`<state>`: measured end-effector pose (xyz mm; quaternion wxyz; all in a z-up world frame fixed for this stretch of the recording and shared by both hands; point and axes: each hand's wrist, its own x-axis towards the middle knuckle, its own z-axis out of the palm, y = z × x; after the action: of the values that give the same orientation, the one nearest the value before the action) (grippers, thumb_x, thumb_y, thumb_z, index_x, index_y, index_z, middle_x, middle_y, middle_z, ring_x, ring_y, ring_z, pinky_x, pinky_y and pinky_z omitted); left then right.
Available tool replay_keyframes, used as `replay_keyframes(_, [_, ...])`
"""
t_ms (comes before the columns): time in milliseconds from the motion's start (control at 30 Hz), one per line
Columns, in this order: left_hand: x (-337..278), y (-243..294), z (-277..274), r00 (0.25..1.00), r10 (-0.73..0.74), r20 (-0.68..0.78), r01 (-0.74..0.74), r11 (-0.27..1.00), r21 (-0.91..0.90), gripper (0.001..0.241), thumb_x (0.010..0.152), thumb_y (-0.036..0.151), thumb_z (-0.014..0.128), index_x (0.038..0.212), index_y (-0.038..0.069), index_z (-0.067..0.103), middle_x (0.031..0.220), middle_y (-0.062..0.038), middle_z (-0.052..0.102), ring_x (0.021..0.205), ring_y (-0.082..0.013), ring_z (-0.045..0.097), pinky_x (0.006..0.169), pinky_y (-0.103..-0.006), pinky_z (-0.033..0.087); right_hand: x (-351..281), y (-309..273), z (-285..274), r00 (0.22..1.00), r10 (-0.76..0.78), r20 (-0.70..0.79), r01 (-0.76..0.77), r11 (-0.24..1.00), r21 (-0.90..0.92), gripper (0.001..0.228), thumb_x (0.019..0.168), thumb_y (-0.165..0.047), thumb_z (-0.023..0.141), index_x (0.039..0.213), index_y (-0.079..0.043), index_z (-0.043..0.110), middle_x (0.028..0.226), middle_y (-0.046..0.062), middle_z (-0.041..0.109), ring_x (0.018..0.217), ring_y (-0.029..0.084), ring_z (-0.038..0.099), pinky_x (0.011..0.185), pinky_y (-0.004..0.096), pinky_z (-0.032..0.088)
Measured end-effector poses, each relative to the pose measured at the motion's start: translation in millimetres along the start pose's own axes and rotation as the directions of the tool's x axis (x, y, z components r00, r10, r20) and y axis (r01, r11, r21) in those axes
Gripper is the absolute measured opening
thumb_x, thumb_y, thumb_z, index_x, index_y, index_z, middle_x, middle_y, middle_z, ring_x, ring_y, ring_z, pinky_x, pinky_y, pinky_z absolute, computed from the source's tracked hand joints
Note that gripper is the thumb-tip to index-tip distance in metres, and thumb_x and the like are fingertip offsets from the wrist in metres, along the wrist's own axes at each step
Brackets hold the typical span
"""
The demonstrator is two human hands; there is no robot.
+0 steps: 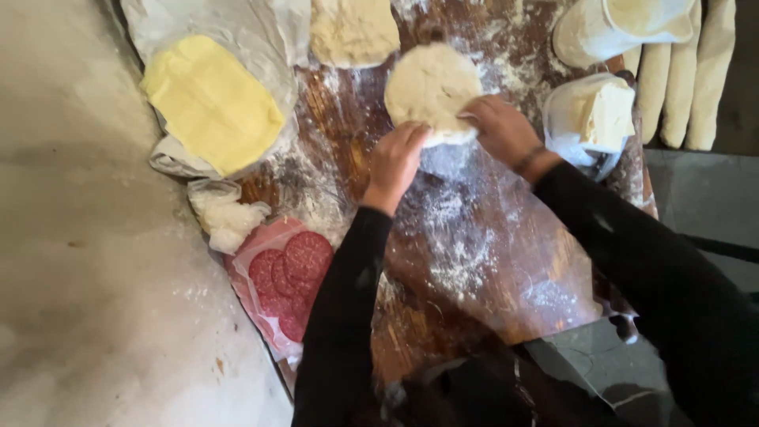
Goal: Rolling out dough, adding meat and cheese fillings, and rolling the dough into cylinders for baking.
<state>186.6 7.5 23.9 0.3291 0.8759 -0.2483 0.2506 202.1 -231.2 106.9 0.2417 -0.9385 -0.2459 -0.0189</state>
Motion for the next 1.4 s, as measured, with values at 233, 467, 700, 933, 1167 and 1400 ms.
replay_keyframes(233, [-143.4, 82.0, -10.7, 0.977, -0.022, 0.211, 0.040, 0.996, -0.080, 0.020, 0.095, 0.006, 0.073, 0.115, 0.009, 0.074, 0.109, -0.010, 0.076, 0.102, -0.0223, 0.073, 0.084, -0.0342, 0.061, -131.1, -0.1, 70.1, 0.969, -0.017, 0.247, 0.047, 0.992, -0.117, 0.030, 0.087, -0.009, 0.065, 0.116, -0.012, 0.069, 0.116, 0.010, 0.068, 0.113, 0.032, 0.064, 0.097, 0.044, 0.054])
replay_keyframes(467, [-204.2, 222.8, -117.3, 0.860, -0.193, 0.473, 0.354, 0.893, -0.278, 0.026, 0.089, 0.009, 0.071, 0.115, 0.007, 0.071, 0.116, -0.013, 0.073, 0.115, -0.0330, 0.067, 0.098, -0.0447, 0.052, -283.2, -42.8, 6.9, 0.907, 0.012, 0.421, -0.045, 0.997, 0.068, 0.047, 0.085, -0.016, 0.070, 0.131, -0.020, 0.065, 0.146, 0.013, 0.058, 0.134, 0.033, 0.051, 0.107, 0.047, 0.045])
replay_keyframes(700, [-151.2, 243.4, -71.8, 0.704, -0.555, 0.443, 0.698, 0.654, -0.291, 0.041, 0.090, 0.032, 0.079, 0.119, 0.007, 0.068, 0.123, -0.012, 0.071, 0.118, -0.0288, 0.065, 0.102, -0.0399, 0.051, -377.1, 4.1, -34.4, 0.490, 0.765, -0.417, -0.870, 0.456, -0.186, 0.107, 0.069, -0.050, 0.092, 0.143, 0.015, 0.051, 0.137, 0.040, 0.049, 0.114, 0.050, 0.053, 0.089, 0.053, 0.047])
replay_keyframes(933, [-6.4, 216.7, 124.2, 0.325, -0.580, 0.747, 0.805, -0.245, -0.541, 0.115, 0.074, 0.056, 0.085, 0.159, 0.004, 0.027, 0.160, -0.022, 0.035, 0.145, -0.0304, 0.041, 0.115, -0.0460, 0.038, -424.0, 44.3, -16.6, 0.381, 0.895, -0.231, -0.909, 0.408, 0.084, 0.075, 0.069, -0.043, 0.089, 0.123, 0.002, 0.064, 0.114, 0.022, 0.068, 0.108, 0.038, 0.065, 0.094, 0.048, 0.051])
replay_keyframes(1167, [77.6, 232.6, 219.9, 0.178, -0.611, 0.772, 0.766, -0.407, -0.498, 0.128, 0.072, 0.047, 0.088, 0.161, 0.003, 0.008, 0.159, -0.019, 0.034, 0.139, -0.0289, 0.043, 0.109, -0.0485, 0.040, -493.3, -8.0, -48.1, 0.309, 0.898, -0.314, -0.881, 0.394, 0.261, 0.073, 0.068, -0.032, 0.088, 0.130, 0.000, 0.064, 0.115, 0.020, 0.067, 0.107, 0.036, 0.065, 0.094, 0.045, 0.052])
replay_keyframes(1400, [94.2, 239.8, 255.1, 0.249, -0.688, 0.681, 0.615, -0.431, -0.660, 0.125, 0.067, 0.042, 0.091, 0.157, -0.002, 0.017, 0.150, -0.017, 0.046, 0.133, -0.0267, 0.052, 0.106, -0.0401, 0.046, -549.7, -48.6, -77.0, 0.233, 0.909, -0.346, -0.936, 0.307, 0.175, 0.079, 0.067, -0.032, 0.089, 0.135, -0.003, 0.064, 0.120, 0.019, 0.064, 0.108, 0.035, 0.064, 0.094, 0.045, 0.051])
